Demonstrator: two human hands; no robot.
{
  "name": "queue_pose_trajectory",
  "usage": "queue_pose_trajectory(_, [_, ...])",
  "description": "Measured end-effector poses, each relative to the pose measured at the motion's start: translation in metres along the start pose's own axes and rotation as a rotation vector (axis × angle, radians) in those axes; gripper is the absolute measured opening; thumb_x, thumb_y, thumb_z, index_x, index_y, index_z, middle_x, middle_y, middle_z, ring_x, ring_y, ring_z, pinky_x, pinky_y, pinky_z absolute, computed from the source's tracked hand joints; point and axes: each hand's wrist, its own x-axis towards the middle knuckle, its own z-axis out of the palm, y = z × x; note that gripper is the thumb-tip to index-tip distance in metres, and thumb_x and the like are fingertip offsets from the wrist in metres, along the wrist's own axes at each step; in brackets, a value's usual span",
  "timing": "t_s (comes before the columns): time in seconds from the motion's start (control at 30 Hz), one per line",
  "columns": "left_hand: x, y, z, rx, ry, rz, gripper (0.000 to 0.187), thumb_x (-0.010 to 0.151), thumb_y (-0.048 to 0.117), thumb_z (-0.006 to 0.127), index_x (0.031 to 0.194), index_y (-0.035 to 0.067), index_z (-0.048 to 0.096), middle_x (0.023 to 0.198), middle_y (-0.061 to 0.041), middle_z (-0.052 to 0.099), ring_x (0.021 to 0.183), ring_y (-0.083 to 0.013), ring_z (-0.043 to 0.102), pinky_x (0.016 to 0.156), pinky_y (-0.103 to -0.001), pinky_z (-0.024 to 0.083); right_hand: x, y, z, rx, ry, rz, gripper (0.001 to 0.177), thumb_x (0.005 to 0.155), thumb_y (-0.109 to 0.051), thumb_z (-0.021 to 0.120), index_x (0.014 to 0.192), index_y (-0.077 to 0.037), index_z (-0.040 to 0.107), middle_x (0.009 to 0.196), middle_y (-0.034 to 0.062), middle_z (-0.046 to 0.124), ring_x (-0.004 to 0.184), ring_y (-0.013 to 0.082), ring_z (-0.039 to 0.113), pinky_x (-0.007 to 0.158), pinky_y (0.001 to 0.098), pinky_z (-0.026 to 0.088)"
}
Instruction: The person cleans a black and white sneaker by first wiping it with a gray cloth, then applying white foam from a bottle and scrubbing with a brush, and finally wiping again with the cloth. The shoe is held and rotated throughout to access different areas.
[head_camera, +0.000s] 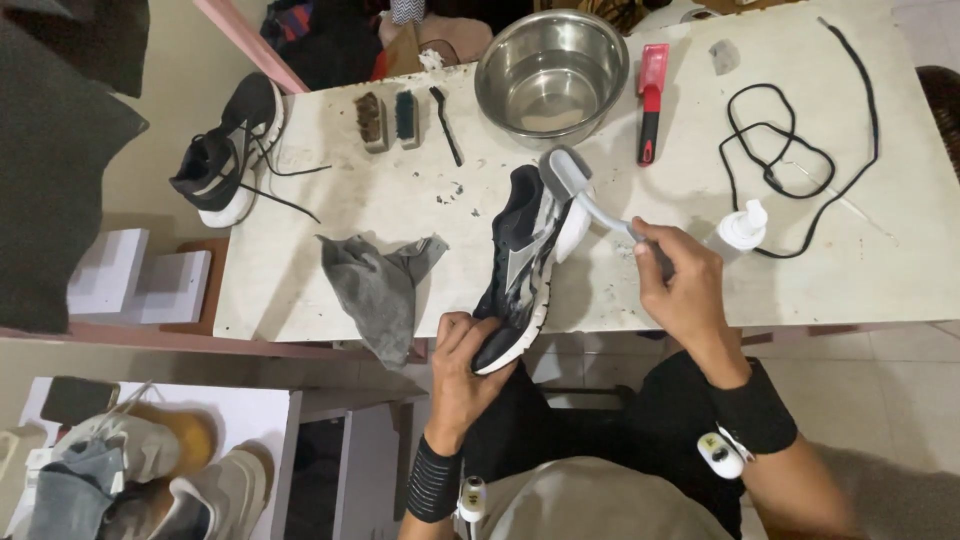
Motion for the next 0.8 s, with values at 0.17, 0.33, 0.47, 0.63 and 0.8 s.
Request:
queue_pose_trajectory(0.17, [0.0,0.001,-0.002,-0.018,0.008,-0.011,0.042,0.062,0.002,0.088,0.101,0.005,0.073,0.078,-0.012,0.065,0.085,-0.0353,0.059,0.076,-0.046,0.052,-0.006,-0.013,-0.001,0.086,-0.016,0.071,0.017,0.098,0.004,0.065,0.113,0.007,0.074,0.096,0.0251,0.075,0.083,0.0422,0.073,0.068,0.0425,0.056])
queue_pose_trajectory(0.33, [0.001,-0.004,0.0,-0.027,-0.005,-0.006,0.041,0.063,0.003,0.088,0.101,0.005,0.073,0.079,-0.012,0.064,0.086,-0.0361,0.058,0.077,-0.047,0.052,-0.038,-0.027,-0.005,0.004,-0.102,0.046,0.018,0.095,-0.003,0.068,0.109,-0.004,0.078,0.085,0.0142,0.075,0.063,0.0277,0.07,0.055,0.0333,0.055])
queue_pose_trajectory(0.47, [0.0,-0.001,-0.002,-0.013,-0.052,-0.003,0.042,0.063,0.003,0.087,0.102,0.004,0.074,0.08,-0.012,0.064,0.087,-0.0369,0.058,0.079,-0.048,0.052,-0.04,-0.028,-0.007,-0.091,-0.12,-0.03,0.018,0.094,-0.008,0.068,0.108,-0.01,0.079,0.081,0.0081,0.074,0.055,0.0244,0.069,0.046,0.0295,0.052])
queue_pose_trajectory(0.63, [-0.001,-0.001,0.0,-0.002,-0.039,0.008,0.041,0.064,0.003,0.086,0.103,0.004,0.073,0.08,-0.012,0.063,0.088,-0.0368,0.058,0.08,-0.047,0.052,-0.009,-0.024,-0.007,-0.106,-0.078,-0.071,0.02,0.097,-0.001,0.066,0.112,-0.004,0.078,0.082,0.0127,0.073,0.052,0.0224,0.064,0.043,0.0294,0.05])
queue_pose_trajectory(0.8, [-0.003,-0.002,0.0,-0.002,-0.041,0.012,0.041,0.064,0.005,0.086,0.103,0.005,0.072,0.081,-0.011,0.063,0.089,-0.0357,0.058,0.082,-0.046,0.052,0.002,-0.017,0.0,-0.106,-0.04,-0.042,0.018,0.101,0.005,0.064,0.114,0.006,0.076,0.085,0.0206,0.071,0.052,0.0263,0.062,0.044,0.0312,0.048])
